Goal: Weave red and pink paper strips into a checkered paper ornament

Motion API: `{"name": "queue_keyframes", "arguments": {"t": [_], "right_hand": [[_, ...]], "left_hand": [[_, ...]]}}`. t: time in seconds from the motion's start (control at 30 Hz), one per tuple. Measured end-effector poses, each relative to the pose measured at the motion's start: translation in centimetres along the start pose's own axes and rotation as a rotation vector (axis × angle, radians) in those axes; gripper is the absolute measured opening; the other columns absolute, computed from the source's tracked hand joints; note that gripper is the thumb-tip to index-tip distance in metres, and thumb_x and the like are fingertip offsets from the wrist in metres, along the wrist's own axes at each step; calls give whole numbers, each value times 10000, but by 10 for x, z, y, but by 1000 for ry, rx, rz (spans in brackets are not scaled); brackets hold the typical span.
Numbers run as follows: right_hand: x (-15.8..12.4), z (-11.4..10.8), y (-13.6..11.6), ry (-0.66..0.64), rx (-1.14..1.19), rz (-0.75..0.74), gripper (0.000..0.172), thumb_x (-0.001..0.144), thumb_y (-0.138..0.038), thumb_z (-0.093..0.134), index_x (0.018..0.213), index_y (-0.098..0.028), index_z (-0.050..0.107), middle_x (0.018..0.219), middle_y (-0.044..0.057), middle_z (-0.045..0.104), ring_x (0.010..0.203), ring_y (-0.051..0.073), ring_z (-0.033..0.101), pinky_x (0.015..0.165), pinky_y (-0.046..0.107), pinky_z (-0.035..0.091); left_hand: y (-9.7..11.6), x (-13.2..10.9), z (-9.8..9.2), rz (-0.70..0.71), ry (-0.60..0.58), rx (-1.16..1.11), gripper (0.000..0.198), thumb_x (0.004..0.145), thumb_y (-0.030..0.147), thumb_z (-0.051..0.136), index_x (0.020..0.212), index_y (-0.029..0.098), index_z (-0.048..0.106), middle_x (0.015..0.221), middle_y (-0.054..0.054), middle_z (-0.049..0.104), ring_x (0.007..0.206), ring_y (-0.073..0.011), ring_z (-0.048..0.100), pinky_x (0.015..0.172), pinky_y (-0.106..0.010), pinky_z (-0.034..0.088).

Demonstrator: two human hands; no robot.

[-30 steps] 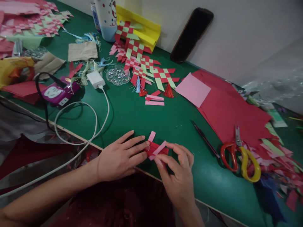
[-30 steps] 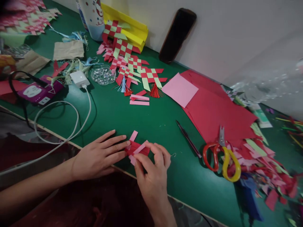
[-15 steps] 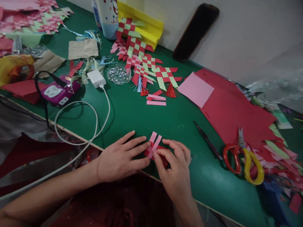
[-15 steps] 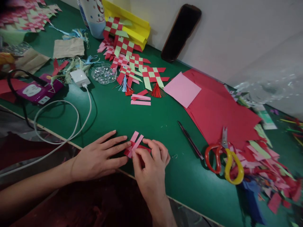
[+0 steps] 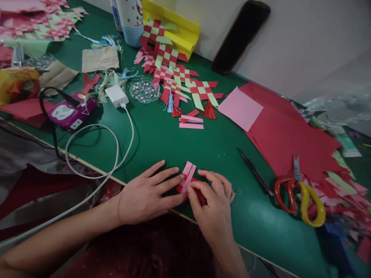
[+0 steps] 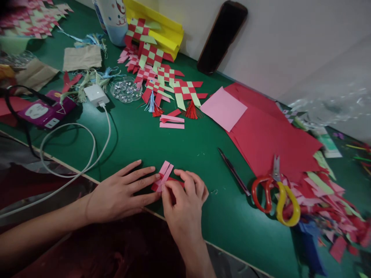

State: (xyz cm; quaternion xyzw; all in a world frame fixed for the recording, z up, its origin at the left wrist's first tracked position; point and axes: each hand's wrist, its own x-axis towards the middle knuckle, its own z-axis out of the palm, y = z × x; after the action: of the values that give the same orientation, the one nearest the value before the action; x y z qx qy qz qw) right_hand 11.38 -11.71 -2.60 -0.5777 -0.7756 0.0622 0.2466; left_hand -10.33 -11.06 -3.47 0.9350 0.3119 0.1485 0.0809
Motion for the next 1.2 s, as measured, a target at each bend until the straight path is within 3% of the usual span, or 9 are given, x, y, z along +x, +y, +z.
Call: {"name": "queue_keyframes", "arguments": {"t": [0.23,0.6,0.83,1.03,1.2], "right_hand": [[-1,-4,1,16,66,-25,91,904,-234,619,832,-254,672,1121,56,636,1118,267,511,943,493,394],[-4,-9,2,-6,133,-49,50,887,-217,640,886,-256,672,1135,49,624,1134,262,503,967,492,422],[5,-10,17,8,29,1,234,943,-216,510,1099,-250,680,1157,70,657,1116,261,527,982,488,413],[18,-2,17,-35,-138,46,303,985,-349,468,1207,-232,638,1241,105,650,1143,302,515,913,499,398],[23,2,11,-79,-105,70,299,971,-436,492,1119,-232,652,1263,98,646,1166,307,508,933,515,374]], "left_hand": [[0,0,0,0,-20,-18,546,902,431,639,1404,282,483,1520,-58,451,1414,-286,381,1206,-543,200],[0,0,0,-3,-15,-29,455,902,420,634,1329,289,547,1512,-50,461,1412,-285,386,1208,-543,197],[1,0,1,-8,26,-16,402,940,462,583,1303,290,573,1488,-48,492,1398,-268,410,1218,-524,192],[0,-1,3,-7,27,-15,422,933,477,589,1312,292,565,1496,-48,482,1402,-273,406,1220,-533,187],[1,0,2,-7,24,-9,423,932,456,594,1320,290,559,1496,-43,483,1405,-271,400,1224,-525,174]]}}
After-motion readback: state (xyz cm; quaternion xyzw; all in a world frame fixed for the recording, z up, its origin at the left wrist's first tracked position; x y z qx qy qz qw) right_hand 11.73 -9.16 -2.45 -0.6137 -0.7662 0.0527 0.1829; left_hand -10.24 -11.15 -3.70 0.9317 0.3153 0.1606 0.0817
